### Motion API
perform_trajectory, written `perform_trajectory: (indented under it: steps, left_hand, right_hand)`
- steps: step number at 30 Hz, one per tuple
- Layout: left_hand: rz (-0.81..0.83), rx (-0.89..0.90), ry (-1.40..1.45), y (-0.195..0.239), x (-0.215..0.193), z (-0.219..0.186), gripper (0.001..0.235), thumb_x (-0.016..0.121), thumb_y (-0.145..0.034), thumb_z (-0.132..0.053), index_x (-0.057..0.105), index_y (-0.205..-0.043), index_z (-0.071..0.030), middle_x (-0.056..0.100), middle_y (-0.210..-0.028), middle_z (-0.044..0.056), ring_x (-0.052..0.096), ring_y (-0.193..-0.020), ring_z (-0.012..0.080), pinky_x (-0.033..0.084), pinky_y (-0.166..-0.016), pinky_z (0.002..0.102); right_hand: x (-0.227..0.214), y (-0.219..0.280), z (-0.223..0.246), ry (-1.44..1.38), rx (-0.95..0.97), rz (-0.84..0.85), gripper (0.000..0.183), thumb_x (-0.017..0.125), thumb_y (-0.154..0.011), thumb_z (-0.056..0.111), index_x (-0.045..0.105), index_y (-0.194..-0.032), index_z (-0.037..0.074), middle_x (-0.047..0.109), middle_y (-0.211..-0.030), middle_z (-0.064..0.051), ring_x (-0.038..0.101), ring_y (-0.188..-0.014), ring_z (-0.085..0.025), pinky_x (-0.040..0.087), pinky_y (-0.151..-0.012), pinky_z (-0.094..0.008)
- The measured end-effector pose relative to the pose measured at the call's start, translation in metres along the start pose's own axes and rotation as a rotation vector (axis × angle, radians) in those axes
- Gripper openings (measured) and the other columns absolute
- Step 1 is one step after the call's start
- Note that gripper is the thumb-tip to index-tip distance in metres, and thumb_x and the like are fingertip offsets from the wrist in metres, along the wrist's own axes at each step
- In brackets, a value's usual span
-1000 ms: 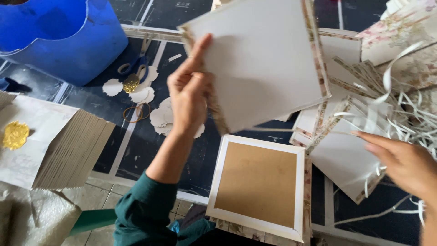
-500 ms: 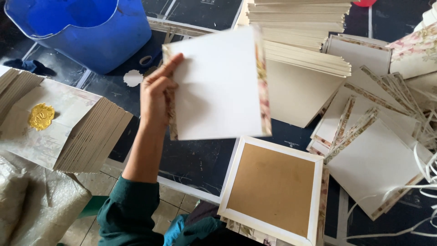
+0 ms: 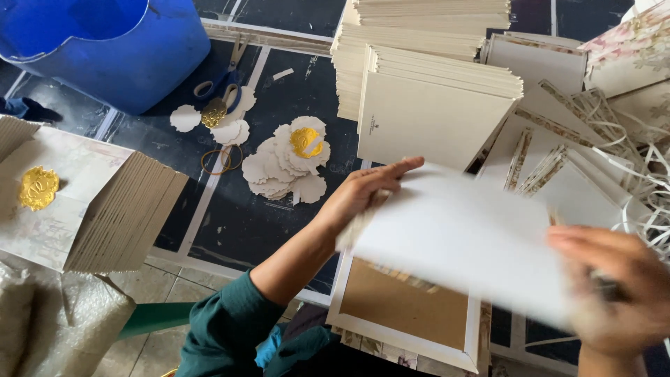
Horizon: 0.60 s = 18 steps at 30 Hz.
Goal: Assembling decorative invitation cards by folding cardstock and using a handheld applicator tool.
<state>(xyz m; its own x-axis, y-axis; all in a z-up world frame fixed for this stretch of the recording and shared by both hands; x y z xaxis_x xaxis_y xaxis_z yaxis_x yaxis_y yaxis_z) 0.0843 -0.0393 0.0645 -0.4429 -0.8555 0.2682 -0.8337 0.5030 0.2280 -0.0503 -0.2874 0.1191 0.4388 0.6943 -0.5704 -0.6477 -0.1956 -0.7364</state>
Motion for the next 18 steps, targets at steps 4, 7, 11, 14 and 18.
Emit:
perform_trajectory:
  steps: [4, 7, 11, 14, 18]
  left_hand:
    - [-0.007, 0.188, 0.152, 0.029, -0.013, -0.009, 0.071, 0.052, -0.083, -0.045, 0.029, -0.145, -0.02, 0.056, -0.097, 0.007, 0.063, -0.065, 0.015, 0.039, -0.057, 0.021]
    - [-0.214, 0.493, -0.216, 0.031, -0.031, 0.028, 0.068, 0.051, -0.088, -0.044, 0.028, -0.144, -0.013, 0.051, -0.132, 0.012, 0.056, -0.104, 0.017, 0.043, -0.09, 0.03]
    - [-0.374, 0.554, -0.703, 0.044, -0.012, 0.071, 0.056, 0.039, -0.093, -0.052, 0.045, -0.134, -0.014, 0.047, -0.137, 0.015, 0.045, -0.126, 0.0312, 0.033, -0.099, 0.048]
    - [-0.491, 0.768, -0.689, 0.064, 0.0, 0.024, 0.063, 0.022, -0.098, -0.06, 0.052, -0.127, -0.013, 0.056, -0.124, 0.008, 0.053, -0.112, 0.0203, 0.03, -0.095, 0.037]
    - [-0.406, 0.693, -0.595, 0.077, 0.007, 0.008, 0.039, 0.05, -0.093, -0.041, 0.058, -0.12, -0.014, 0.065, -0.101, -0.001, 0.055, -0.095, 0.013, 0.029, -0.088, 0.028]
  right_hand:
    - [-0.018, 0.101, -0.124, -0.165, 0.767, -0.184, 0.014, 0.045, -0.096, 0.009, 0.059, -0.098, 0.01, 0.055, -0.094, 0.005, 0.045, -0.074, -0.005, 0.035, -0.073, -0.015]
    - [-0.02, 0.158, -0.162, -0.317, 1.051, -0.476, 0.008, 0.048, -0.094, 0.029, 0.047, -0.09, 0.022, 0.04, -0.084, 0.014, 0.031, -0.059, -0.002, 0.025, -0.055, -0.019]
    - [-0.021, 0.249, -0.222, -0.486, 0.853, -0.216, 0.058, 0.046, -0.093, 0.026, 0.042, -0.149, 0.014, 0.045, -0.147, -0.004, 0.043, -0.134, -0.025, 0.04, -0.104, -0.046]
    - [-0.005, 0.222, -0.175, -0.585, 1.15, -0.123, 0.029, 0.046, -0.092, 0.035, 0.036, -0.109, 0.013, 0.034, -0.101, -0.003, 0.032, -0.087, -0.02, 0.024, -0.068, -0.041]
    - [0.017, 0.247, -0.169, -0.722, 1.557, 0.064, 0.06, 0.046, -0.091, 0.05, 0.029, -0.047, 0.013, 0.019, -0.032, 0.0, 0.016, -0.016, -0.012, 0.0, -0.015, -0.033]
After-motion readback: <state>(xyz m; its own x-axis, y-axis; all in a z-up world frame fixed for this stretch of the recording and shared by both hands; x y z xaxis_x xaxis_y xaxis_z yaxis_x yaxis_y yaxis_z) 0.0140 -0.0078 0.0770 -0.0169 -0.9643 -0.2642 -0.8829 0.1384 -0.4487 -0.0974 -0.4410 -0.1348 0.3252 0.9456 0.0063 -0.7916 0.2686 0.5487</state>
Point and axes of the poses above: each hand's wrist, its own y-axis away from the middle knuckle, its own x-axis out of the palm, z = x × y, the point moved 4 cm from there along -y, towards the middle knuckle
